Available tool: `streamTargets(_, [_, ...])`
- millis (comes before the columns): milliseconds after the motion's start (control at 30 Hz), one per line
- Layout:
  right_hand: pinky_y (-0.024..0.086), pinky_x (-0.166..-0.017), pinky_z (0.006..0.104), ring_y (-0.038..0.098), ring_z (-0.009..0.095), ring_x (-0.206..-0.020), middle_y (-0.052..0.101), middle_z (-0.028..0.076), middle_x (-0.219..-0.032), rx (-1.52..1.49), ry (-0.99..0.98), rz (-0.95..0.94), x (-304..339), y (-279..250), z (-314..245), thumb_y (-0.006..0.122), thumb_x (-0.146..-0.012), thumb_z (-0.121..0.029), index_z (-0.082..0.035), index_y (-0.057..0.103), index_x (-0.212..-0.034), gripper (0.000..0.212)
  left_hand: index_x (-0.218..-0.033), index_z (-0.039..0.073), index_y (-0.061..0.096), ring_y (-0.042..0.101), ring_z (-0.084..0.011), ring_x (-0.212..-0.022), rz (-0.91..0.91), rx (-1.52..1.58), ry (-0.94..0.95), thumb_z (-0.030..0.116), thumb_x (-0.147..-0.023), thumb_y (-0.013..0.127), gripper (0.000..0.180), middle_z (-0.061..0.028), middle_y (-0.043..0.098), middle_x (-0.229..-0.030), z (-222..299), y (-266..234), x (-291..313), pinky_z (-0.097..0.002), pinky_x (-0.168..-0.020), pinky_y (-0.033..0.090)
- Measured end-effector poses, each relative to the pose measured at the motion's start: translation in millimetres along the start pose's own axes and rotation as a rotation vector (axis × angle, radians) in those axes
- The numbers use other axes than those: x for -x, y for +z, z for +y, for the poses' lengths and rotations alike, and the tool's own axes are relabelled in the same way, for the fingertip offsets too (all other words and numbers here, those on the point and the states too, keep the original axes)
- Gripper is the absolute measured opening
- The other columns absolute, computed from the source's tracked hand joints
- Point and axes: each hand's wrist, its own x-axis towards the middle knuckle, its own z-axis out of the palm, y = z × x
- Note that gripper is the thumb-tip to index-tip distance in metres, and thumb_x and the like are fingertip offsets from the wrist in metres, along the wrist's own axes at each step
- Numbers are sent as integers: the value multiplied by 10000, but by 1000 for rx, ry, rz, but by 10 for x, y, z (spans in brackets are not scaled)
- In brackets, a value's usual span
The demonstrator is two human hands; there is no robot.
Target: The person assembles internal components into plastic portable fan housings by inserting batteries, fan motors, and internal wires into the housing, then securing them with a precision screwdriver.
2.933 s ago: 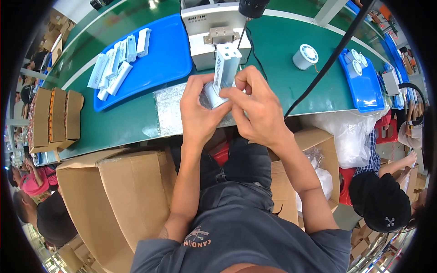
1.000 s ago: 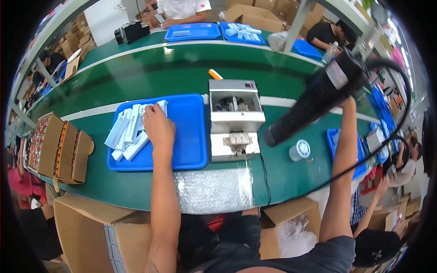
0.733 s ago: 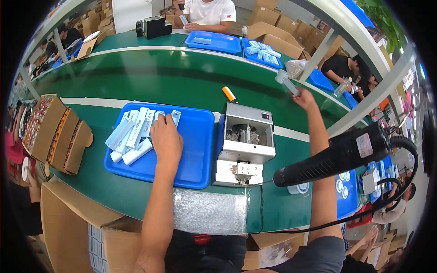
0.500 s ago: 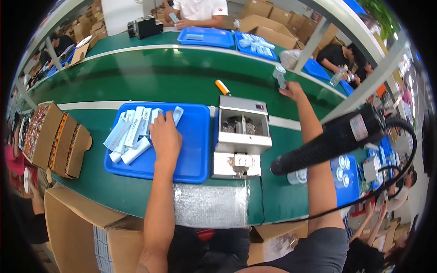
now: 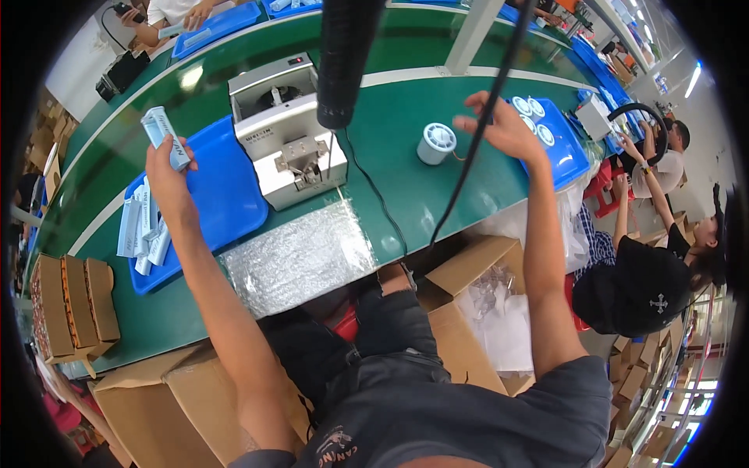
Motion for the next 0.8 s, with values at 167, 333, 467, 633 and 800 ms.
streamTargets(167, [569,-746,444,715,382,-804,699,172,-778,9,225,209,420,671,-413,738,-862,-554,-6,592,-1149,636,-1308,-1,537,639,-153,-936,104,245,146,196,-1006,636,374,-119,675,-1127,449,320,897,-308,-860,521])
streamTargets(333, [564,-732,445,699,409,-784,701,224,-831,-3,151,439,433,1017,-600,826,-799,-445,2,629,-959,514,-1337,-8,512,677,-204,-991,4,314,0,175,-992,672,422,-163,683,-1154,168,382,1707,-334,-897,534])
streamTargets(467, [518,-1000,396,633,283,-1156,616,183,-1275,-1141,-236,546,793,957,-262,713,-878,-152,81,486,-1396,612,-1316,-26,505,695,-190,-892,-81,315,-141,174,-982,687,430,-167,714,-1063,140,398,1910,-316,-854,535])
streamTargets(633, [555,-971,515,620,393,-1157,563,226,-1213,-1461,-748,-130,1350,791,-998,826,-734,-411,50,508,-1322,812,-1394,-47,407,683,-171,-945,-85,390,-233,152,-950,742,591,-191,700,-1071,170,371,1916,-305,-819,563])
streamTargets(800, [583,-924,501,618,400,-1142,509,203,-1250,-1000,-612,441,1542,1033,-1583,866,-704,-377,0,486,-1356,843,-1421,-14,473,617,-200,-1124,-89,219,-94,144,-931,706,565,-150,660,-1184,186,412,1939,-344,-1015,465])
